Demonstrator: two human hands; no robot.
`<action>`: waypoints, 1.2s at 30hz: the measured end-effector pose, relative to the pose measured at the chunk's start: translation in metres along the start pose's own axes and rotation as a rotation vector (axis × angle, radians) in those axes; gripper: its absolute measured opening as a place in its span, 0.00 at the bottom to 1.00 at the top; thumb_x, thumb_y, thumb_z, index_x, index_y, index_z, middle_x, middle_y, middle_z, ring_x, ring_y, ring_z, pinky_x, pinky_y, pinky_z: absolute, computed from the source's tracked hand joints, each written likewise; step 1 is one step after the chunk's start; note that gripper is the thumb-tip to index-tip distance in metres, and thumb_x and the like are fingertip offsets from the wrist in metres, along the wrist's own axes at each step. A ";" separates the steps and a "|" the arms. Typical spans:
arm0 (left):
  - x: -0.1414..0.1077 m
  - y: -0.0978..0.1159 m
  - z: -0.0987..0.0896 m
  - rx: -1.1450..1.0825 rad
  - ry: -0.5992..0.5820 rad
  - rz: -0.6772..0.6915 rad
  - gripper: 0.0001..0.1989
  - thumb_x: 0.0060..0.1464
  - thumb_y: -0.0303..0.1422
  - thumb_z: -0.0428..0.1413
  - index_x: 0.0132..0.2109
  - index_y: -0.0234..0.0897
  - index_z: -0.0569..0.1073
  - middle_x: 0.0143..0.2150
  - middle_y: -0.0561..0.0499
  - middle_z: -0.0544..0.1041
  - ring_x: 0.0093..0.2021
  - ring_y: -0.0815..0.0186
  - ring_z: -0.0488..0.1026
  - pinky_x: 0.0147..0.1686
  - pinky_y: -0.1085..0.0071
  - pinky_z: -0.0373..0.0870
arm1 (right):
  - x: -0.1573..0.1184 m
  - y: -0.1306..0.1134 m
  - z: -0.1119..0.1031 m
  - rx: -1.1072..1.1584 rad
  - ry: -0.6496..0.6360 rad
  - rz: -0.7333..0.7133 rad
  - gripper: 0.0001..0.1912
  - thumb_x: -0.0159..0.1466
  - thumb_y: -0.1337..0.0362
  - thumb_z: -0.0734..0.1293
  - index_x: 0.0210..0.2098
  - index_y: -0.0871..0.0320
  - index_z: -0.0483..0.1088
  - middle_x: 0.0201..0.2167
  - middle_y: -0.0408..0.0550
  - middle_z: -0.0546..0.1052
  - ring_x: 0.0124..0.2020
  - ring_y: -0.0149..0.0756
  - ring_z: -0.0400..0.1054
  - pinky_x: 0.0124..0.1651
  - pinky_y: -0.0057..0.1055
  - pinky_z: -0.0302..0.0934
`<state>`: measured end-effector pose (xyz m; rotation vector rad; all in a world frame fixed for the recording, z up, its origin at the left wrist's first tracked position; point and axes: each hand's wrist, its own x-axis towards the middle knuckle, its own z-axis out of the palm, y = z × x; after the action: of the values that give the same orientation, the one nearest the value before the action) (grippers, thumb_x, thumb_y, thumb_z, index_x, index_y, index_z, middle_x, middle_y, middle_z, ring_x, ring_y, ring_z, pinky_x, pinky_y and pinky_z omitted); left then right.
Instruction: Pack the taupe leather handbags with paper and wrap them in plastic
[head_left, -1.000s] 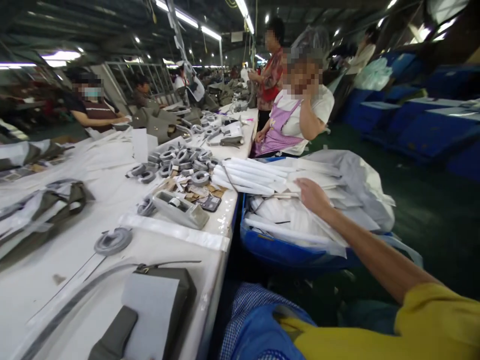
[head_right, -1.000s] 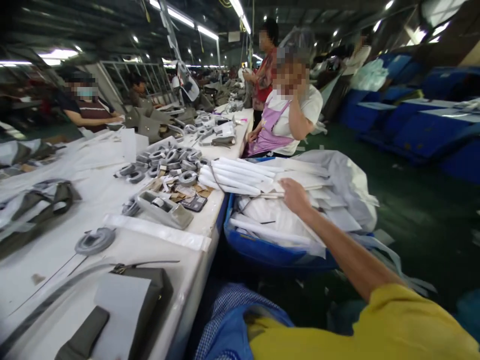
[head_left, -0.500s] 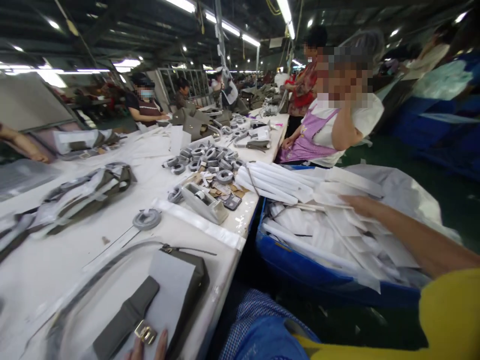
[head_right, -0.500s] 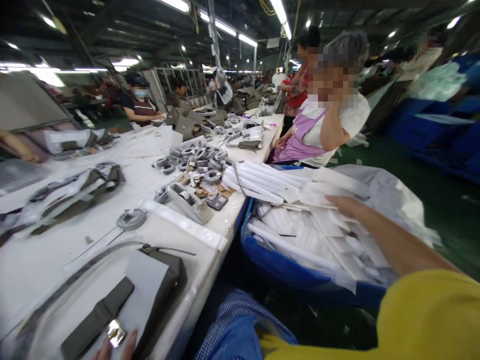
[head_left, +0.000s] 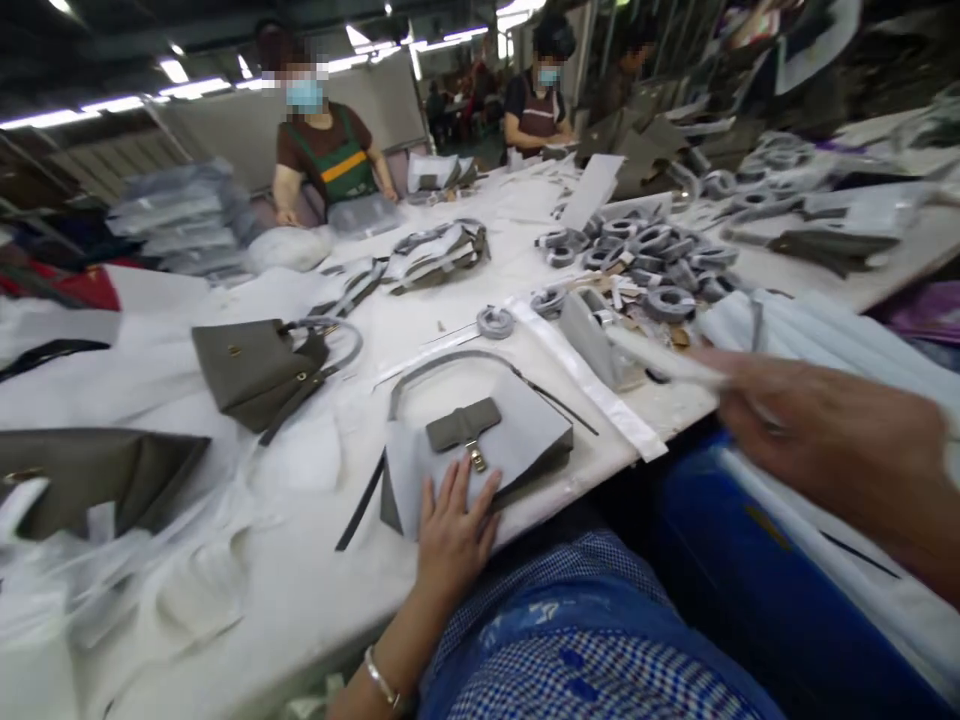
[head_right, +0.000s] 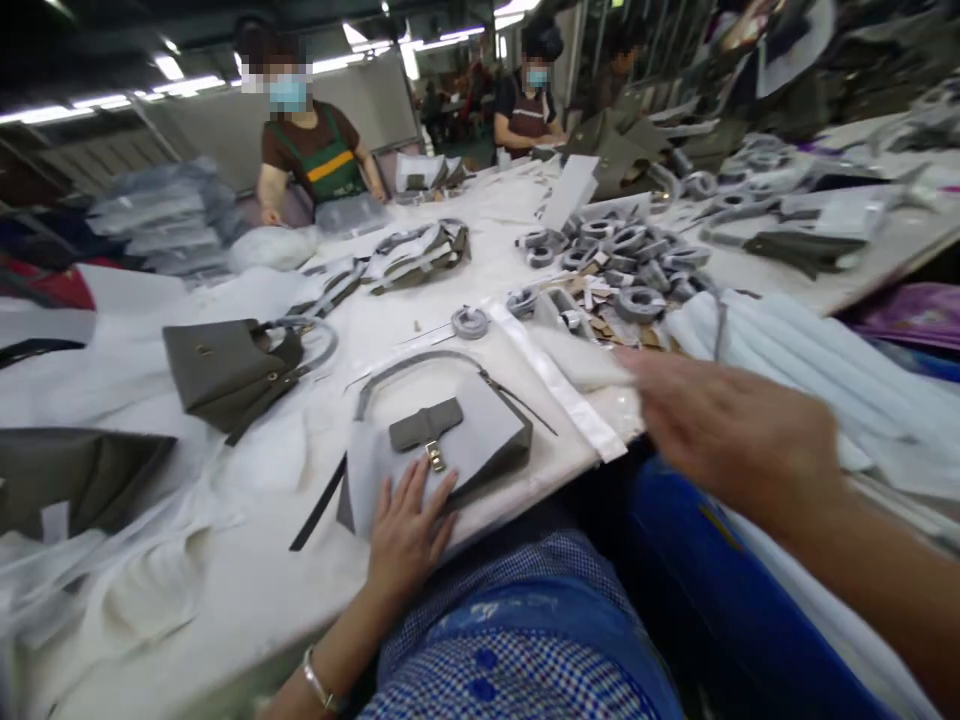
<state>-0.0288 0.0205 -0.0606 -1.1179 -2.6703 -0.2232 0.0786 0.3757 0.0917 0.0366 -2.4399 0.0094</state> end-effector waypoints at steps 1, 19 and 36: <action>0.000 0.000 -0.001 -0.016 -0.005 -0.012 0.27 0.65 0.38 0.51 0.69 0.52 0.56 0.73 0.43 0.48 0.71 0.50 0.49 0.67 0.41 0.47 | 0.023 -0.033 0.012 0.046 0.030 -0.223 0.31 0.68 0.65 0.64 0.68 0.44 0.55 0.55 0.47 0.76 0.52 0.41 0.73 0.54 0.37 0.71; -0.001 0.001 -0.004 -0.181 0.033 -0.060 0.21 0.62 0.37 0.54 0.62 0.49 0.67 0.49 0.44 0.75 0.59 0.50 0.67 0.66 0.39 0.49 | 0.073 -0.122 0.157 0.383 -0.638 -0.813 0.26 0.68 0.51 0.62 0.63 0.50 0.64 0.63 0.60 0.66 0.53 0.50 0.68 0.52 0.49 0.63; -0.008 0.000 0.012 -0.252 0.088 -0.080 0.21 0.63 0.38 0.53 0.61 0.41 0.68 0.52 0.42 0.76 0.50 0.53 0.74 0.55 0.55 0.69 | 0.050 -0.150 0.137 0.326 -0.672 -0.622 0.37 0.63 0.48 0.68 0.64 0.63 0.60 0.61 0.62 0.68 0.52 0.53 0.67 0.55 0.50 0.61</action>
<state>-0.0256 0.0176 -0.0741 -1.0420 -2.6639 -0.6236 -0.0432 0.2226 0.0187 1.0947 -2.9430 0.1353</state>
